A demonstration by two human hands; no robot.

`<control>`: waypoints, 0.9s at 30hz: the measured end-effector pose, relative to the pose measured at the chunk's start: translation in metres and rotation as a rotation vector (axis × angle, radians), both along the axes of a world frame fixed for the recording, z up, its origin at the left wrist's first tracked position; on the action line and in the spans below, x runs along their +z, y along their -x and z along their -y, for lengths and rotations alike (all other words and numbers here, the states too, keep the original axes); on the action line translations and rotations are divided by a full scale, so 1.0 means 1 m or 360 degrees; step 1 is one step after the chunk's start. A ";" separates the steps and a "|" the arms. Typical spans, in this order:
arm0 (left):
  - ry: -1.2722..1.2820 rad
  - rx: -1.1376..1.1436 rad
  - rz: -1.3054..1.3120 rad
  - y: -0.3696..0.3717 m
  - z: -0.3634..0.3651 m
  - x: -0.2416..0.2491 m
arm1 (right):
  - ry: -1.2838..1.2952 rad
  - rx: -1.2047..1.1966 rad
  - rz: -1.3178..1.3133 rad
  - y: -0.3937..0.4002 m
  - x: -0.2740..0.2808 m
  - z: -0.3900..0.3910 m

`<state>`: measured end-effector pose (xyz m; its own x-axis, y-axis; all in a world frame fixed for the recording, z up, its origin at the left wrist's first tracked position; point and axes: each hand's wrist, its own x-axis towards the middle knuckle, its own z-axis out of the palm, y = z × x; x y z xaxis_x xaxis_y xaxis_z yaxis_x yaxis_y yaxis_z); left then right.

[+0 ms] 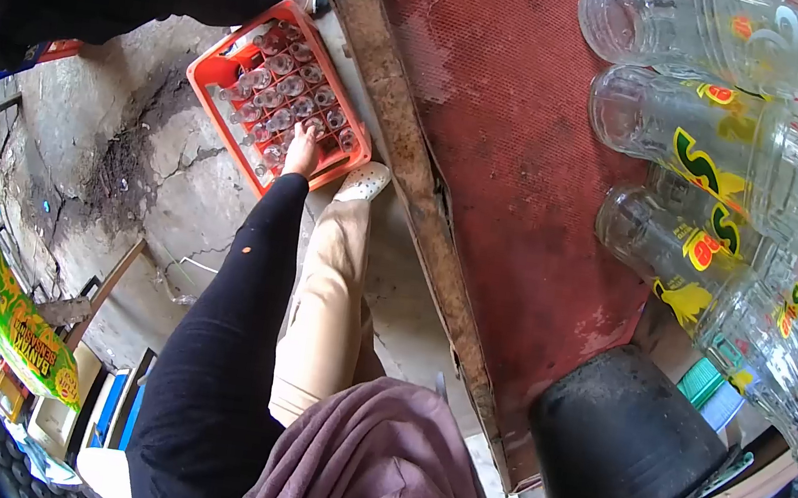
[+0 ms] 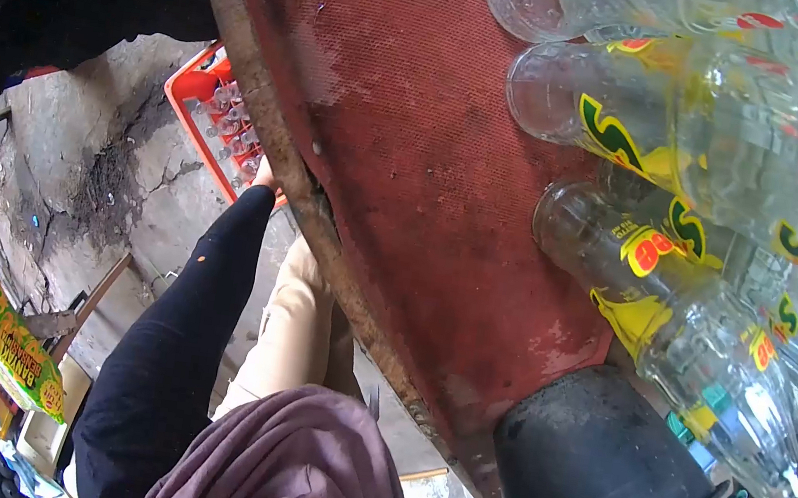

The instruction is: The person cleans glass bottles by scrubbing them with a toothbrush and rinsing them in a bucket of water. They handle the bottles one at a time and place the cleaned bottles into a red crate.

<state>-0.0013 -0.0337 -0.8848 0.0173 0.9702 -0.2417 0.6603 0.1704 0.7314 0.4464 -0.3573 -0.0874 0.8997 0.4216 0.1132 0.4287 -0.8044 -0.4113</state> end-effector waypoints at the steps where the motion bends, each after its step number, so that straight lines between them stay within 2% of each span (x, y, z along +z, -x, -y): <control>1: 0.0106 -0.0034 0.0038 0.008 0.002 -0.017 | -0.0002 0.0002 0.0003 -0.001 -0.002 0.001; 3: 0.0430 0.0310 0.0531 0.015 0.002 -0.064 | 0.0004 0.0017 0.0020 -0.003 -0.004 0.001; 5: 0.0281 0.0207 0.0162 0.016 0.000 -0.072 | 0.0012 0.0058 0.0041 -0.007 -0.004 0.002; 7: 0.0206 -0.0207 -0.0336 0.006 -0.021 0.013 | 0.0037 0.0103 0.0066 -0.010 -0.003 0.004; 8: 0.0248 -0.0005 -0.0336 -0.006 -0.025 0.041 | 0.0051 0.0117 0.0072 -0.011 -0.001 0.007; 9: 0.0256 -0.0001 -0.0334 -0.014 -0.025 0.059 | 0.0053 0.0132 0.0072 -0.011 0.000 0.009; 11: 0.0324 -0.0153 -0.0758 -0.019 -0.023 0.088 | 0.0060 0.0204 0.0079 -0.010 0.002 0.014; 12: 0.0202 -0.0118 -0.0744 -0.018 -0.016 0.097 | 0.0075 0.0236 0.0092 -0.012 0.002 0.018; 13: 0.0246 -0.0095 -0.0755 -0.016 -0.012 0.102 | 0.0105 0.0262 0.0092 -0.013 0.003 0.022; 14: 0.0168 -0.0091 -0.0755 -0.013 -0.004 0.111 | 0.0219 0.0070 0.0046 -0.014 0.000 0.025; 15: 0.0080 -0.0090 -0.0754 -0.009 0.003 0.127 | 0.0190 0.0065 0.0040 -0.015 -0.008 0.018; 17: 0.0156 -0.0122 -0.0755 -0.008 0.005 0.192 | -0.0509 -0.0336 -0.0419 -0.015 -0.026 -0.015; 18: 0.0245 -0.0135 -0.0737 -0.005 0.007 0.217 | -0.0557 -0.0341 -0.0425 -0.009 -0.026 -0.026; 20: 0.0321 -0.0122 -0.0693 0.000 0.010 0.278 | 0.0023 0.0215 -0.0236 0.005 -0.025 -0.047; 21: 0.0314 -0.0106 -0.0668 0.000 0.011 0.318 | -0.0086 0.0222 -0.0147 0.009 -0.036 -0.051; 25: 0.0054 -0.0262 -0.0671 0.011 0.005 0.456 | 0.0087 0.0161 -0.0042 0.050 -0.029 -0.102; 27: 0.0094 -0.0286 -0.0609 0.007 -0.011 0.532 | 0.0105 0.0114 -0.0029 0.058 -0.023 -0.112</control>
<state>-0.0084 -0.0228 -0.3527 0.0832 0.9441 -0.3189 0.9053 0.0622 0.4203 0.3881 -0.2457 -0.1107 0.8685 0.4911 0.0670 0.4791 -0.7974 -0.3669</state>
